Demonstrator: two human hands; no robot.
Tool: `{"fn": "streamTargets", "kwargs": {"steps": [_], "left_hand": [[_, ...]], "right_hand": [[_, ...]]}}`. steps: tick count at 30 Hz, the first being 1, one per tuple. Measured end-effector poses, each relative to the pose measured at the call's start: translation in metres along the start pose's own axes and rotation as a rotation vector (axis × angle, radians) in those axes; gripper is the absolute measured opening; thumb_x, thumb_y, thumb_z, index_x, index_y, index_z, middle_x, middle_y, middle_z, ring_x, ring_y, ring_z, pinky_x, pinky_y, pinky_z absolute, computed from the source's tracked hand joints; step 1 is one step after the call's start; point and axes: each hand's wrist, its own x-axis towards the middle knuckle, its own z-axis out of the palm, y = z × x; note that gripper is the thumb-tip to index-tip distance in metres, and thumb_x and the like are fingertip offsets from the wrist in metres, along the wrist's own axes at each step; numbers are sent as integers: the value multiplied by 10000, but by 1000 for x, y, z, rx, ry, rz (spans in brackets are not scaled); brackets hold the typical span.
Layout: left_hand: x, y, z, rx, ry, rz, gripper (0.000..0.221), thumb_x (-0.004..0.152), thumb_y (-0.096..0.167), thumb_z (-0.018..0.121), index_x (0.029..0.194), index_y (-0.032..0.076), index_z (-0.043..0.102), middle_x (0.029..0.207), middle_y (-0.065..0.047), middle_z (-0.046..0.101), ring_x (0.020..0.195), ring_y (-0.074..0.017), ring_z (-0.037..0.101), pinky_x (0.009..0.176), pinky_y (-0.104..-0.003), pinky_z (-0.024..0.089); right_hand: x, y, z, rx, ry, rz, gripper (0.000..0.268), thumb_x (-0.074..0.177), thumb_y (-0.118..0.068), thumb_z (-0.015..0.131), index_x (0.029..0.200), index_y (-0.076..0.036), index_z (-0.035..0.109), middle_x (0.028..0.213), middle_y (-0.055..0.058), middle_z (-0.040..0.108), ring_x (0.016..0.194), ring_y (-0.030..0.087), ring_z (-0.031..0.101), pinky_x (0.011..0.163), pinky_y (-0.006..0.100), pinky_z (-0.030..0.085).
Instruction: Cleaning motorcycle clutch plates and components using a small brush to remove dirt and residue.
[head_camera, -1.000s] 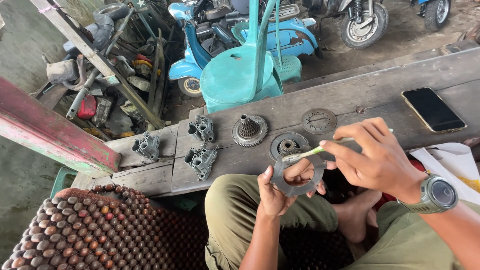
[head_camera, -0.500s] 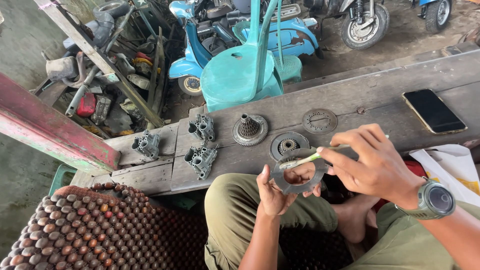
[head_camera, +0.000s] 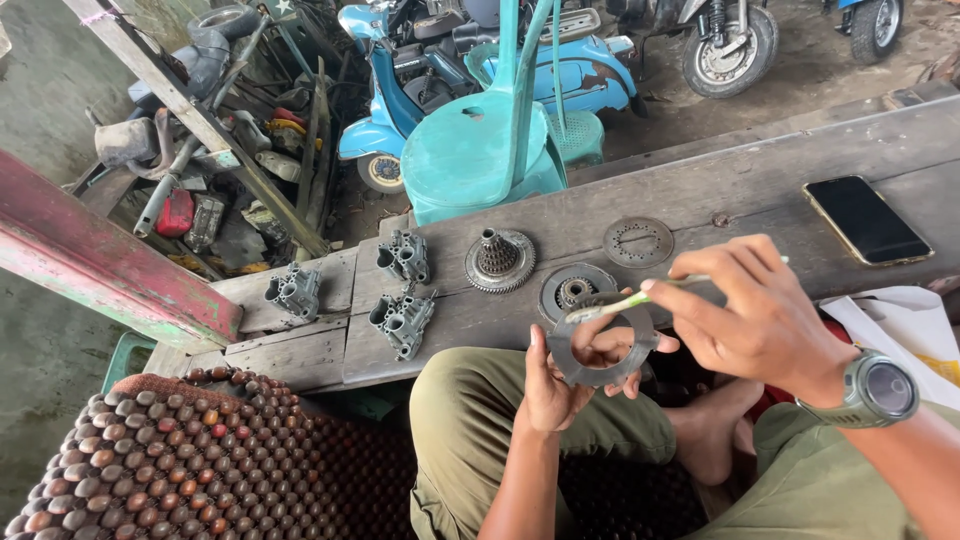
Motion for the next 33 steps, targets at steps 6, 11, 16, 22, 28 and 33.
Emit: {"fn": "streamTargets", "kwargs": {"steps": [6, 11, 16, 22, 28, 33], "left_hand": [[-13, -45, -33, -233, -15, 100, 804, 1068, 689, 156, 1599, 164, 455, 1548, -123, 562, 871, -362, 595, 762, -396, 387], [-11, -33, -28, -139, -5, 49, 887, 1007, 709, 165, 1519, 51, 469, 1252, -234, 562, 797, -304, 587, 743, -341, 378], [1, -4, 1, -149, 38, -6, 989, 946, 716, 284, 1665, 38, 244, 1363, -376, 568, 716, -269, 583, 703, -335, 514], [-8, 5, 13, -155, 17, -43, 974, 929, 769, 247, 1662, 128, 276, 1363, -345, 571, 709, -266, 563, 679, -343, 439], [-29, 24, 17, -65, -5, -138, 1113, 914, 798, 64, 1285, -93, 618, 1179, -210, 673, 693, -162, 587, 647, -241, 397], [-48, 56, 13, -34, 54, -151, 1056, 971, 758, 44, 1305, -47, 640, 1347, -221, 666, 899, -211, 685, 709, -251, 528]], "right_hand": [[7, -11, 0, 61, -30, -84, 251, 954, -87, 603, 1202, -121, 625, 1097, 130, 617, 910, 279, 596, 779, 428, 417], [2, -2, 2, 26, -7, -44, 279, 953, -138, 642, 1232, -150, 649, 1121, 127, 633, 888, 288, 595, 805, 430, 430], [3, -6, 0, 21, 6, -20, 277, 938, -106, 644, 1211, -146, 665, 1097, 136, 642, 873, 304, 589, 816, 432, 447], [5, -2, -3, 86, 9, -59, 289, 984, -238, 565, 1246, -140, 636, 1143, 132, 622, 924, 303, 589, 856, 445, 454], [14, -25, 1, 122, 0, -103, 332, 962, -229, 522, 1264, -138, 627, 1141, 151, 599, 944, 283, 592, 826, 467, 445], [26, -43, 13, 149, -20, 0, 282, 981, -63, 533, 1220, -167, 643, 1141, 120, 624, 903, 301, 574, 872, 449, 446]]}}
